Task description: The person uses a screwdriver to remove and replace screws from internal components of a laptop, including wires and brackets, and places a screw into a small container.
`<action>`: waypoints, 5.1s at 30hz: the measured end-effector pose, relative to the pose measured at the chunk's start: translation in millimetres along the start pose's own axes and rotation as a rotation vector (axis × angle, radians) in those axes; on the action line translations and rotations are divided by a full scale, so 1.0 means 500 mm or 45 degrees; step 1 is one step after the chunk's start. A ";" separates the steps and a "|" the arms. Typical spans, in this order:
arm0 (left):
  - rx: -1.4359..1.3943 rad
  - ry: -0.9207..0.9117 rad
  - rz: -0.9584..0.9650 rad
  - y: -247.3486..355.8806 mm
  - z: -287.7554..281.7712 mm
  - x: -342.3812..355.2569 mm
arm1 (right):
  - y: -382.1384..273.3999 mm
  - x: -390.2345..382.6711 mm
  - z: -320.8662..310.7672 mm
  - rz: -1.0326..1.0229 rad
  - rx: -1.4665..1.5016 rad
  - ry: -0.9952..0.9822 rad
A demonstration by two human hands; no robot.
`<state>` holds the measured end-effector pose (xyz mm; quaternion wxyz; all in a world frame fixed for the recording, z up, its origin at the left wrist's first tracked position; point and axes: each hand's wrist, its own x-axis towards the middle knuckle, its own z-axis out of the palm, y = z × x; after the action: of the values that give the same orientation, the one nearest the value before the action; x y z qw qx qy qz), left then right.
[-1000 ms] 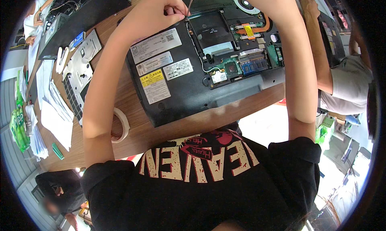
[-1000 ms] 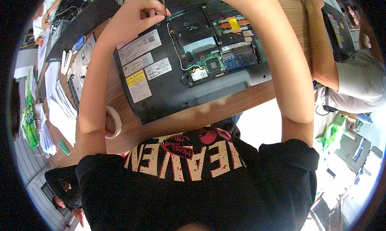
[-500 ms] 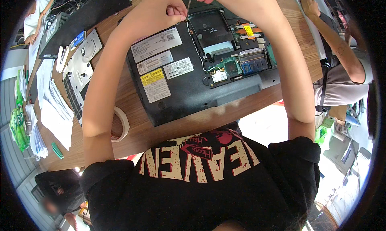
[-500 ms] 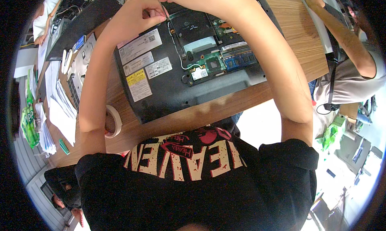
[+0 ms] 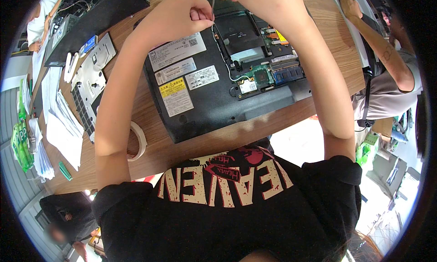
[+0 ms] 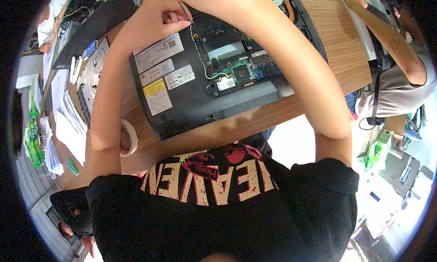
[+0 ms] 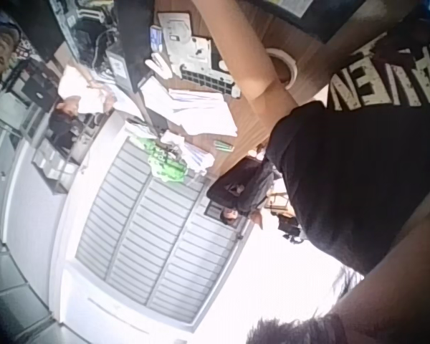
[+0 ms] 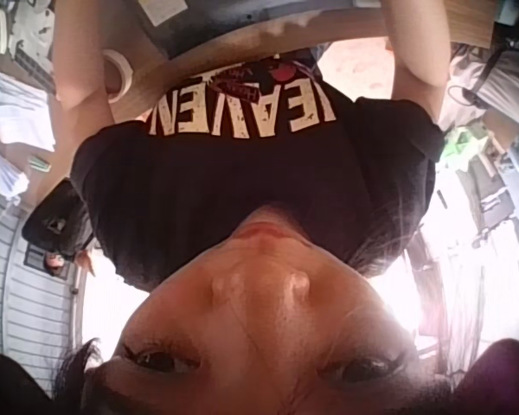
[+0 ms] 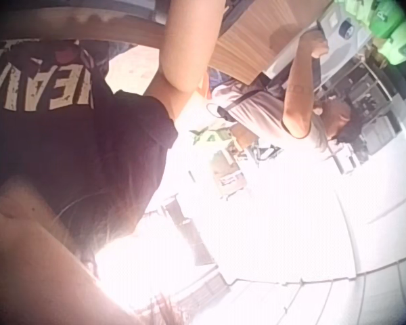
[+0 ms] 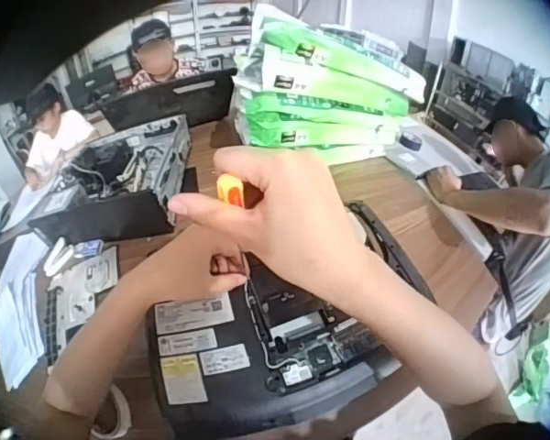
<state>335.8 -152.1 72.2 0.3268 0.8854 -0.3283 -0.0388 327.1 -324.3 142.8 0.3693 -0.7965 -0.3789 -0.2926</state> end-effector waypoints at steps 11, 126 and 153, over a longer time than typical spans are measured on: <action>0.137 0.102 0.126 -0.006 0.012 0.001 | 0.031 0.006 -0.016 0.078 0.295 -0.195; -0.001 0.161 -0.150 0.003 0.007 -0.023 | 0.011 0.007 -0.037 0.181 0.509 -0.304; -0.015 0.121 0.008 0.005 0.001 -0.011 | 0.018 0.000 -0.038 0.149 0.370 -0.230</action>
<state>329.9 -150.2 72.4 0.3471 0.8834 -0.3148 0.0023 330.8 -343.9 150.1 0.4613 -0.7785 -0.4018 -0.1401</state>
